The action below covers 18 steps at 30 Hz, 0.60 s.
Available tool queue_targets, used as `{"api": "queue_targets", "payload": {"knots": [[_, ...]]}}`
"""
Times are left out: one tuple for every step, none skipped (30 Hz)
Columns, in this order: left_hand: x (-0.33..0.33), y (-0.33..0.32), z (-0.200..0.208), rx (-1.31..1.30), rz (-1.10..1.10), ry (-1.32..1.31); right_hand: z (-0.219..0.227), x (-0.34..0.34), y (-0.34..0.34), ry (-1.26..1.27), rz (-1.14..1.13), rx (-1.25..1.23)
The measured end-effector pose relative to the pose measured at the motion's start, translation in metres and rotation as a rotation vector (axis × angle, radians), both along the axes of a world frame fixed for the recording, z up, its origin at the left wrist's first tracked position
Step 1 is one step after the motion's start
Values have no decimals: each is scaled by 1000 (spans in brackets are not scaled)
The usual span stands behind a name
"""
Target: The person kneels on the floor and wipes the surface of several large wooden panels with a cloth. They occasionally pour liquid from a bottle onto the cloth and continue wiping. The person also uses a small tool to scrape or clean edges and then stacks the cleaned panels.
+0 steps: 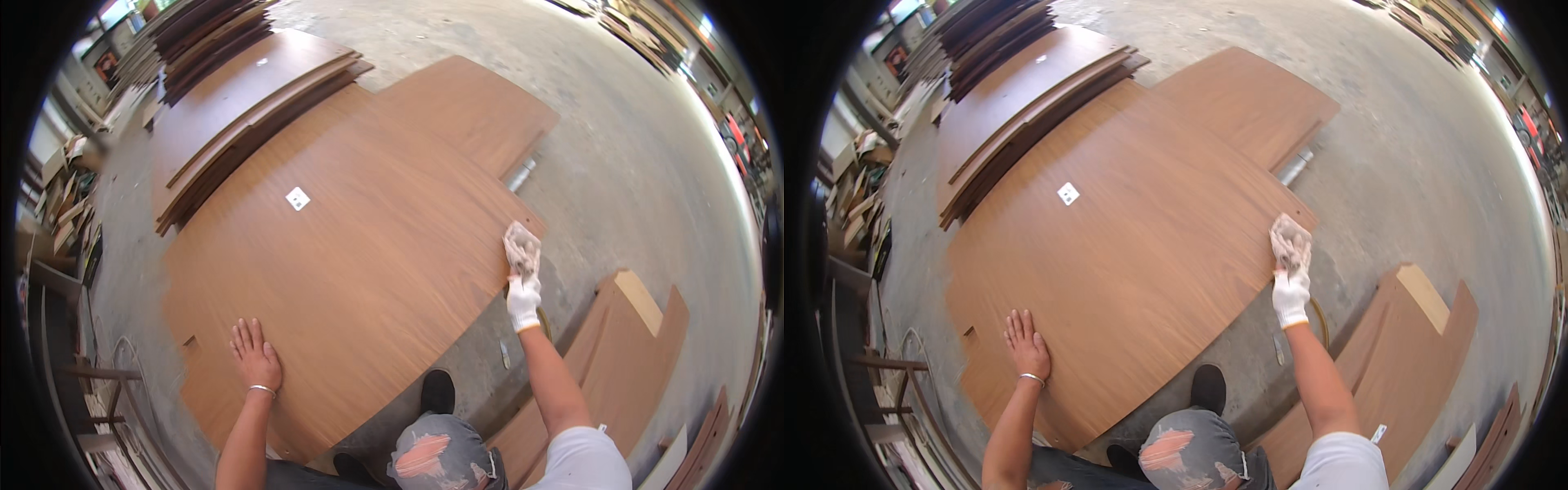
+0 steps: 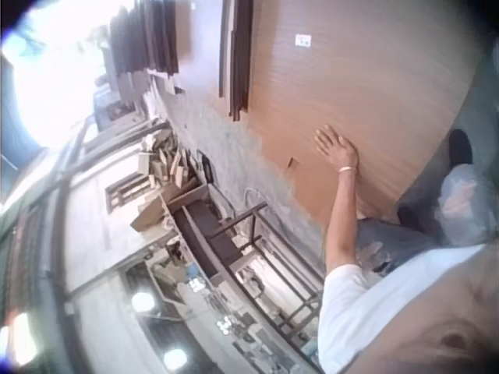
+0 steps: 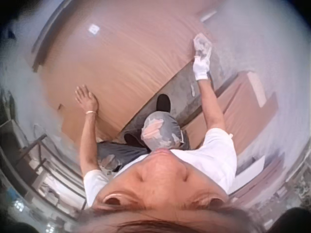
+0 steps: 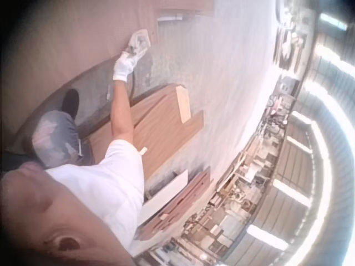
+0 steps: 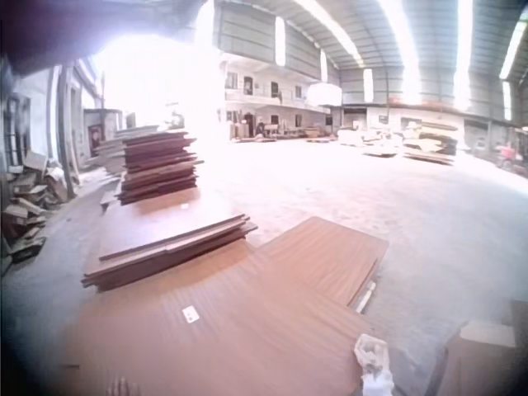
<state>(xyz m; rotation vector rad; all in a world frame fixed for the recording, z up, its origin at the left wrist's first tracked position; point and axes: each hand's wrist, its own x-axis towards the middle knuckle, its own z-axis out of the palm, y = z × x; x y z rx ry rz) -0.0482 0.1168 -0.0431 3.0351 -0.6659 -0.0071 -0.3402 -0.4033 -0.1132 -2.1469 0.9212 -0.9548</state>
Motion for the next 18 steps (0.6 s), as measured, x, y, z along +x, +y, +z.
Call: {"api": "queue_targets", "payload": {"knots": [[0, -6, 2, 7, 8, 15, 2, 0, -5, -99, -8, 39], [-3, -8, 1, 0, 11, 15, 1, -3, -10, -190, -26, 83], [-1, -7, 1, 1, 12, 8, 11, 8, -18, -272, -146, 184], [0, -7, -1, 2, 5, 6, 24, 10, -38, -46, -300, 54], [1, -3, -5, -6, 0, -7, 44, 19, -57, 53, -304, 224], [0, 0, -3, -14, 12, 0, 60, 26, -68, 153, -303, 387], [-1, 2, 0, -21, 24, 7, 63, 33, -58, 203, -328, 388], [-1, 6, 4, -28, 36, 12, 64, 39, -44, 251, -351, 389], [-2, -5, 0, -52, 18, 22, 46, 24, -49, 217, -414, 272], [-1, -1, 1, -49, 29, 13, 39, 25, -34, 190, -381, 265], [-2, 3, 1, -46, 38, 11, 34, 25, -19, 163, -351, 255], [-3, 3, 2, -63, 41, 13, 37, 24, -15, 150, -335, 266], [-4, -6, 0, -90, 27, 28, 36, 14, -36, 133, -356, 247], [-7, -15, -1, -118, 12, 43, 37, 8, -64, 116, -376, 227], [-7, -10, -2, -100, 14, 36, 41, 20, -70, 124, -493, 171], [-7, -9, -3, -95, 16, 25, 45, 28, -81, 146, -522, 212], [-6, -8, -4, -92, 18, 14, 42, 29, -77, 124, -514, 220], [-6, -4, -4, -84, 25, 17, 39, 32, -71, 102, -501, 226]]}}
